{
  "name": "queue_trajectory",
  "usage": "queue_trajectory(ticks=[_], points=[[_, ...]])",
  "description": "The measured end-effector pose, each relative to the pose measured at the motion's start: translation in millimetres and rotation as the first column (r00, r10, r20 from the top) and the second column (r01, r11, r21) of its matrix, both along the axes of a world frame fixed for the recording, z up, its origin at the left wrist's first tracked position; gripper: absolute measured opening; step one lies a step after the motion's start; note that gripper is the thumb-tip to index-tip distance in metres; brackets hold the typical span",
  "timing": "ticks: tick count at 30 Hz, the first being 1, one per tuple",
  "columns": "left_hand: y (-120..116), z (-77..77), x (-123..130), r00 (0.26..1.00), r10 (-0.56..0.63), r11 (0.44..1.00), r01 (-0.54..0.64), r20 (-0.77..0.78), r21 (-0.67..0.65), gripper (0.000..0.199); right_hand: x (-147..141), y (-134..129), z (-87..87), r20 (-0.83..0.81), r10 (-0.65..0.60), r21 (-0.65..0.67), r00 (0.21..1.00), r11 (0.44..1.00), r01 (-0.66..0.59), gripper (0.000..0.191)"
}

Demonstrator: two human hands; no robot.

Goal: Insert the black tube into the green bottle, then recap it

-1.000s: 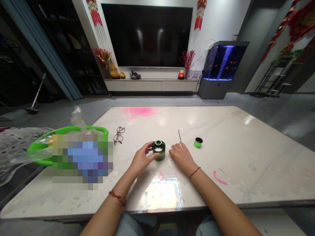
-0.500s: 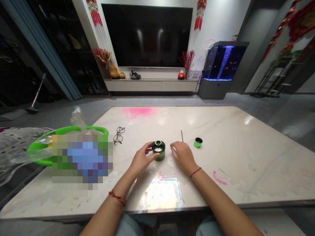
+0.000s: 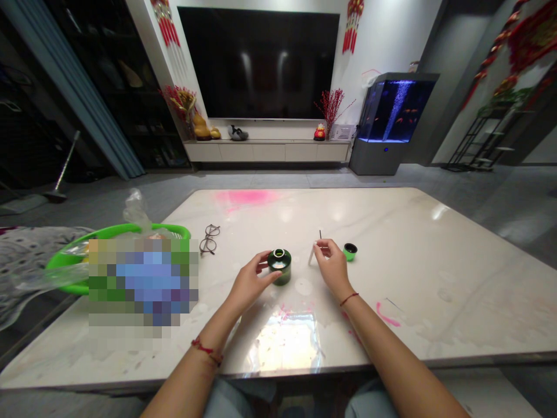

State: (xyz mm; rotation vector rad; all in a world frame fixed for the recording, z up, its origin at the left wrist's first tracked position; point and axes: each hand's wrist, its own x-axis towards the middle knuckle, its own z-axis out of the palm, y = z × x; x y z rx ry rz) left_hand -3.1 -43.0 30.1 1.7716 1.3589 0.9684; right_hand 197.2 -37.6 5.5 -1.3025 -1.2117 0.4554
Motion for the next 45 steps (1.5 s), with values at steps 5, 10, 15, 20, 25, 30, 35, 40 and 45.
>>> queue_trajectory(ticks=[5, 10, 15, 20, 25, 30, 35, 40, 45], points=[[-0.5, 1.0, 0.0, 1.0, 0.005, 1.0, -0.005, -0.007, 0.004, 0.05, 2.2, 6.0, 5.3, -0.275, 0.031, -0.036, 0.961, 0.998, -0.042, 0.023], [-0.7, 2.1, -0.1, 1.0, 0.005, 1.0, -0.005, -0.025, -0.012, 0.051, -0.9, 0.9, 27.2, -0.575, 0.098, 0.018, 0.813, 0.994, -0.107, 0.019], [-1.5, 3.8, 2.1, 1.0, 0.007, 1.0, -0.007, -0.021, -0.024, 0.052, -10.5, -12.6, 51.5, -0.702, 0.186, 0.094, 0.688, 0.981, -0.169, 0.017], [-0.4, 2.1, 3.5, 1.0, 0.005, 1.0, -0.006, -0.009, -0.016, 0.051, -16.5, -15.0, 52.8, -0.647, 0.234, 0.131, 0.726, 0.972, -0.196, 0.019], [0.4, -1.1, 4.1, 1.0, -0.004, 1.0, 0.004, -0.013, -0.012, 0.053, -14.7, -11.6, 43.4, -0.571, 0.219, 0.107, 0.791, 0.975, -0.193, 0.02], [-0.7, -3.9, 8.6, 1.0, 0.021, 1.0, -0.021, 0.002, -0.008, 0.053, -16.5, -11.6, 40.9, -0.531, 0.217, 0.093, 0.819, 0.976, -0.198, 0.02], [-3.2, -5.4, 14.4, 0.999, 0.03, 1.0, -0.03, 0.037, -0.002, 0.052, -22.6, -10.3, 43.9, -0.453, 0.227, 0.107, 0.862, 0.974, -0.2, 0.018], [-3.4, -8.4, 16.8, 0.999, 0.032, 0.999, -0.032, 0.04, -0.001, 0.053, -31.5, -9.6, 44.9, -0.301, 0.267, 0.071, 0.915, 0.964, -0.258, 0.014], [-3.1, -9.2, 17.0, 0.999, 0.031, 1.0, -0.031, 0.017, -0.003, 0.053, -39.0, -10.9, 42.3, -0.042, 0.245, 0.019, 0.969, 0.969, -0.245, 0.009]])
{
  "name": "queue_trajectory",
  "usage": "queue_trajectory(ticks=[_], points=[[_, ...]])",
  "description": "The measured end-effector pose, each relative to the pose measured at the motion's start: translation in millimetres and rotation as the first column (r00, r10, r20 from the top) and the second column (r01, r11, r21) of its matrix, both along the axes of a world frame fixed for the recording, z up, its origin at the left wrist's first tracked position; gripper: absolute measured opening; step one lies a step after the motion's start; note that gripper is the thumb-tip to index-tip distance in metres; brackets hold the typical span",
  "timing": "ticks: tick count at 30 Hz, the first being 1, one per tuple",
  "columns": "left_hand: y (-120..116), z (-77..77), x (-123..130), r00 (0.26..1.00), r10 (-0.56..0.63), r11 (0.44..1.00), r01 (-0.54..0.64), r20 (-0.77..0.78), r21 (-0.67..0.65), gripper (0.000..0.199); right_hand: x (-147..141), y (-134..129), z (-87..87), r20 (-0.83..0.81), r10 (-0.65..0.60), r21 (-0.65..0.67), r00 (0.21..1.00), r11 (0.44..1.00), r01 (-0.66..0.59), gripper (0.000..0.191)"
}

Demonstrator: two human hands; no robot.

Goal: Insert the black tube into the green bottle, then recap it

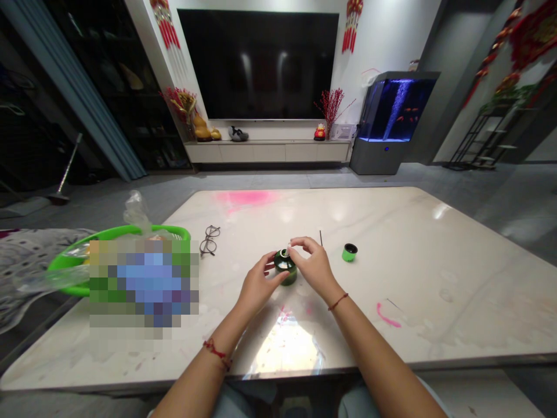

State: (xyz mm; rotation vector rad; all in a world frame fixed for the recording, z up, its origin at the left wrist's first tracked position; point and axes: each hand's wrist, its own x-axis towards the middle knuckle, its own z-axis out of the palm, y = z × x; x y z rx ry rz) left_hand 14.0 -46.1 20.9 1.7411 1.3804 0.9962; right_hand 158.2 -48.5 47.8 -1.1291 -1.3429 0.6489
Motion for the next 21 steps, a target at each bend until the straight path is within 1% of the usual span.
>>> queue_trajectory(ticks=[6, 12, 16, 21], points=[[-0.3, 0.8, -0.5, 1.0, -0.004, 1.0, 0.004, -0.016, 0.005, 0.052, -2.1, 1.8, -0.4, 0.156, -0.033, 0.046, 0.987, 0.999, 0.026, 0.008], [0.1, 0.8, -1.1, 1.0, -0.011, 1.0, 0.011, -0.029, 0.021, 0.052, -2.5, 5.5, -3.5, 0.286, -0.07, 0.073, 0.956, 0.996, 0.051, 0.007], [0.1, -0.9, -3.4, 0.999, -0.03, 0.999, 0.031, -0.032, 0.026, 0.052, -1.7, 7.1, -5.6, 0.324, -0.078, 0.083, 0.943, 0.995, 0.054, 0.008], [1.0, -1.4, -4.9, 0.998, -0.056, 0.998, 0.056, -0.012, 0.024, 0.052, -1.3, 8.8, -6.3, 0.318, -0.091, 0.091, 0.944, 0.994, 0.065, 0.008]])
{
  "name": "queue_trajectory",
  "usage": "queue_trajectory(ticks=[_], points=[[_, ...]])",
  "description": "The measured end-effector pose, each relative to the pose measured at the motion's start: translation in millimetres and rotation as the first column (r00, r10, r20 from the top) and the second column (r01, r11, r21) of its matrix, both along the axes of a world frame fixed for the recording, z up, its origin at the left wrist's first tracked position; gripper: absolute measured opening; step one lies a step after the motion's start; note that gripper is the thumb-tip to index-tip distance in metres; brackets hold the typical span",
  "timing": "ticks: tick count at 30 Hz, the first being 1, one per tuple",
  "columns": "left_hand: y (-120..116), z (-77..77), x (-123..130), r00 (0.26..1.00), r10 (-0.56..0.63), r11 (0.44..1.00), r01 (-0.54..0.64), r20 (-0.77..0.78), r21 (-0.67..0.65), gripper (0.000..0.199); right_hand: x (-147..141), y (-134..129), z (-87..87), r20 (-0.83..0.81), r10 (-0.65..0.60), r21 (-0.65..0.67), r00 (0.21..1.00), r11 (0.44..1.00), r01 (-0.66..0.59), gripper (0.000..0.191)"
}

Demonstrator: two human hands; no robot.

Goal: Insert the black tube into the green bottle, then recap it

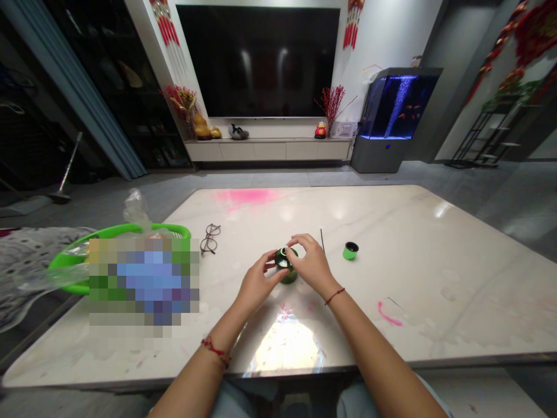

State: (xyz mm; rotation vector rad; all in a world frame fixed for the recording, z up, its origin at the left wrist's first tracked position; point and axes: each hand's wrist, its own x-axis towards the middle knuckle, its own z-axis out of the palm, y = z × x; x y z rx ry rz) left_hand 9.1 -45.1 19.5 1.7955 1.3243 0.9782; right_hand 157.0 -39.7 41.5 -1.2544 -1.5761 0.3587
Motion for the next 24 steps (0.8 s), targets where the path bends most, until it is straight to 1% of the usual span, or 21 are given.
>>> queue_trajectory(ticks=[8, 14, 19, 24], points=[[1.0, 0.8, -0.5, 1.0, -0.013, 1.0, 0.013, -0.005, 0.009, 0.051, 0.1, -0.3, 0.6, -0.042, 0.01, -0.036, 0.999, 0.999, -0.012, 0.009], [1.4, 0.7, -0.4, 1.0, -0.001, 1.0, 0.001, -0.003, 0.0, 0.052, -2.3, -1.4, 2.1, -0.164, 0.038, -0.087, 0.986, 0.995, -0.053, 0.012], [0.5, 1.9, -0.6, 1.0, -0.012, 1.0, 0.012, -0.004, 0.002, 0.052, -4.4, 1.8, -3.0, -0.278, 0.03, -0.171, 0.96, 0.982, -0.08, 0.012], [-0.8, 2.6, -0.8, 1.0, -0.008, 1.0, 0.008, -0.002, -0.01, 0.052, -4.2, 4.3, -8.0, -0.287, 0.02, -0.179, 0.958, 0.981, -0.075, 0.012]])
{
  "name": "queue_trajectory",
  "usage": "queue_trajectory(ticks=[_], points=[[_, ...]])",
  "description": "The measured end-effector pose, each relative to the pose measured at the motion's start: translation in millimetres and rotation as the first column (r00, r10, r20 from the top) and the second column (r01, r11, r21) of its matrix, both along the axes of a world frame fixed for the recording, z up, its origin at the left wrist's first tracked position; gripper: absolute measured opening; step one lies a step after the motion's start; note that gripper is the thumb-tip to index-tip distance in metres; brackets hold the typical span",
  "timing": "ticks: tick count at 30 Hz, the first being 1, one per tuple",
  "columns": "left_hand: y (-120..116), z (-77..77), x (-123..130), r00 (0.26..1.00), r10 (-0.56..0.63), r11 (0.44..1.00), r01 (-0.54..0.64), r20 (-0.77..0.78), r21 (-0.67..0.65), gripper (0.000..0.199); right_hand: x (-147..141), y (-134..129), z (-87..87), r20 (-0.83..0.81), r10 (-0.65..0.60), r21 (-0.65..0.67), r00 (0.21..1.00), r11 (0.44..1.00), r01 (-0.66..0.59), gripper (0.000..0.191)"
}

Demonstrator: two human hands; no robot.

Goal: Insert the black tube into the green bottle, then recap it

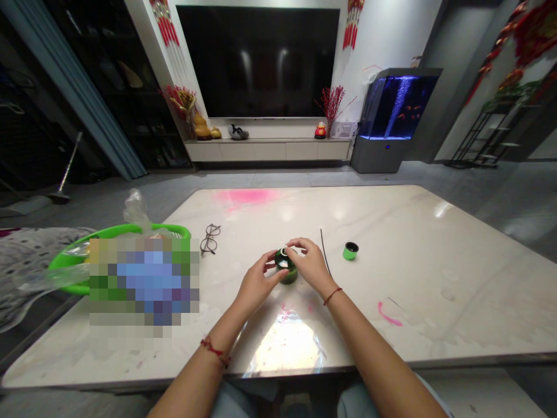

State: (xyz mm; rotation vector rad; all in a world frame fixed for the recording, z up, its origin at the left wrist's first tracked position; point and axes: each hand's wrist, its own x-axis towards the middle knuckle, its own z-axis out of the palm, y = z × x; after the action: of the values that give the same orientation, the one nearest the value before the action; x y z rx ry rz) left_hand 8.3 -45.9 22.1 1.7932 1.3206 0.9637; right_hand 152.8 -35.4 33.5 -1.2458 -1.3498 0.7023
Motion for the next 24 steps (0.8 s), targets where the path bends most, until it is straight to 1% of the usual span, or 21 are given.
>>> queue_trajectory(ticks=[11, 17, 24], points=[[-0.9, 1.2, 0.7, 1.0, 0.015, 1.0, -0.015, 0.0, -0.014, 0.051, 1.0, 4.1, -3.0, 0.007, 0.017, -0.018, 1.0, 1.0, -0.017, 0.013], [-0.4, 0.0, 0.3, 1.0, 0.015, 1.0, -0.015, 0.006, -0.011, 0.051, 0.3, 5.9, -2.4, -0.033, 0.038, -0.059, 0.999, 0.997, -0.04, 0.013], [1.2, -2.1, -0.1, 1.0, 0.017, 1.0, -0.017, -0.01, -0.001, 0.052, 0.0, 6.1, -0.9, -0.045, 0.045, -0.052, 0.998, 0.998, -0.047, 0.012]])
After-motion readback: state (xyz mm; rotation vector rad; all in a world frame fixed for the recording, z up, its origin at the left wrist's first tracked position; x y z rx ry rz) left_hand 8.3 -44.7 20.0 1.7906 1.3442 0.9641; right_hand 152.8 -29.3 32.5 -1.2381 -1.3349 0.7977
